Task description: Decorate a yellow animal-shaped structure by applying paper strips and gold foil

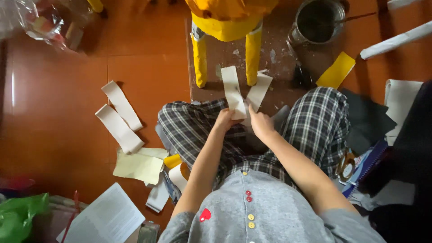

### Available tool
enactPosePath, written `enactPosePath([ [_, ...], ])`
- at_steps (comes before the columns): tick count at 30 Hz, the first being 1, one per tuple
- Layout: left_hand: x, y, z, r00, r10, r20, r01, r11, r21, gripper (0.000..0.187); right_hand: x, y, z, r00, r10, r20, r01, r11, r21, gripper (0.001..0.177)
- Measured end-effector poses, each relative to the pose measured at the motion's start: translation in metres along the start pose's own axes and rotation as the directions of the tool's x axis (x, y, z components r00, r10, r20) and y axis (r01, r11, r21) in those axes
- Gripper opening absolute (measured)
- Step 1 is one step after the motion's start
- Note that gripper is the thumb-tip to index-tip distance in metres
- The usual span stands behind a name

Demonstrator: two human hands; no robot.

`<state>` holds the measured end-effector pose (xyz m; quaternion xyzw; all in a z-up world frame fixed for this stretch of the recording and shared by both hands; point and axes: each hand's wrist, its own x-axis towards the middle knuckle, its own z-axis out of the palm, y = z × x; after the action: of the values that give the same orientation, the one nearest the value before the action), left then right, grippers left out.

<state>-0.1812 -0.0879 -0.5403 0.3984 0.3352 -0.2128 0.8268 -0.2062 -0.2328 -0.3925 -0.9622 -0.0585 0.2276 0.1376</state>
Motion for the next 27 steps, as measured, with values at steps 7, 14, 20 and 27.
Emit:
enactPosePath([
  [7, 0.036, 0.014, -0.006, 0.996, -0.093, -0.007, 0.087, 0.950, -0.299, 0.059, -0.084, 0.021, -0.021, 0.994, -0.078, -0.078, 0.081, 0.996, 0.038, 0.037],
  [14, 0.011, 0.062, 0.011, 0.982, 0.124, 0.145, -0.077, 0.953, -0.292, 0.026, -0.098, 0.006, -0.022, 0.981, -0.017, -0.195, 0.063, 0.970, 0.236, 0.034],
  [20, -0.100, 0.121, 0.063, 0.968, 0.218, 0.124, -0.197, 0.967, -0.162, 0.010, -0.094, 0.041, -0.060, 0.937, 0.053, -0.344, 0.069, 0.941, 0.332, 0.034],
  [27, -0.150, 0.136, 0.093, 0.858, 0.429, 0.282, -0.474, 0.873, 0.116, 0.033, 0.084, 0.191, -0.124, 0.850, 0.231, -0.473, -0.142, 0.966, 0.216, 0.033],
])
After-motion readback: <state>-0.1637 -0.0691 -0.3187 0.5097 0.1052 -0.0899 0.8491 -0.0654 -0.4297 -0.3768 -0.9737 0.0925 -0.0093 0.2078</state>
